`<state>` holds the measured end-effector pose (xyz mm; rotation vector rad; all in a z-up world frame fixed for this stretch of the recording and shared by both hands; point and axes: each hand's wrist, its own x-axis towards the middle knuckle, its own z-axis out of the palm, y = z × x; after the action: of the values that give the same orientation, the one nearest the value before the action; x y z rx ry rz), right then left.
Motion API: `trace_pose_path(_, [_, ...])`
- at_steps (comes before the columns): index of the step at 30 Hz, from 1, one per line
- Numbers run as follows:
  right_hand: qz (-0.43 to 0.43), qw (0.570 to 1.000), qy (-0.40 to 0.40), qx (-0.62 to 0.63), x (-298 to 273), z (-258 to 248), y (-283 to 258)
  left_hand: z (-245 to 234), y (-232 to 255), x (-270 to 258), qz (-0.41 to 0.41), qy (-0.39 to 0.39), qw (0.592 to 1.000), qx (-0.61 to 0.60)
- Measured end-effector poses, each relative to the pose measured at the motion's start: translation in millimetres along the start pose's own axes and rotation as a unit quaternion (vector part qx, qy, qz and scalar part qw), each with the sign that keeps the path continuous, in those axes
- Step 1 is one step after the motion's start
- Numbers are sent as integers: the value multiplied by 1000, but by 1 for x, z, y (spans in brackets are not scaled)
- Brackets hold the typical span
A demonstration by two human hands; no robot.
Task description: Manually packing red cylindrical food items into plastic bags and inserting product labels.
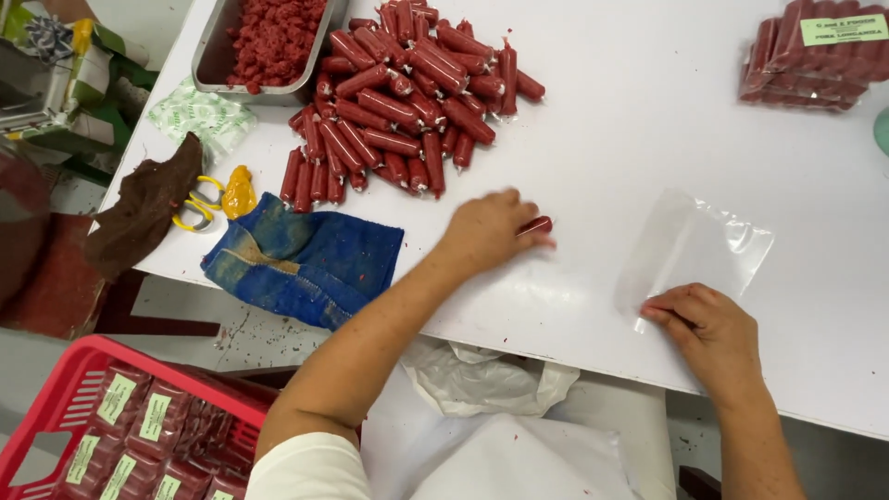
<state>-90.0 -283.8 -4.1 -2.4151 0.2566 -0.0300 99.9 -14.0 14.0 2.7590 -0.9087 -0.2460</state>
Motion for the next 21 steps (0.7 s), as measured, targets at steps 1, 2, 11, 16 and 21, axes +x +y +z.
trace_pose_path(1, [-12, 1000, -9, -12, -1, 0, 1, -18, 4, 0, -83, -38, 995, -51])
trace_pose_path(2, [-10, 1000, -11, -13, 0, 2, 7, -32, -11, 10, -83, -40, 994, -53])
trace_pose_path(11, [59, 998, 1, 20, -1, 9, 22, -67, -115, 103, -21, 86, 925, 369])
trace_pose_path(16, [-145, 985, 25, -89, -4, 20, 57, -77, -58, 44, -8, 266, 964, -23])
trace_pose_path(21, [-144, 977, 76, -138, -9, 26, 49, 39, -28, -31, 42, 219, 936, -272])
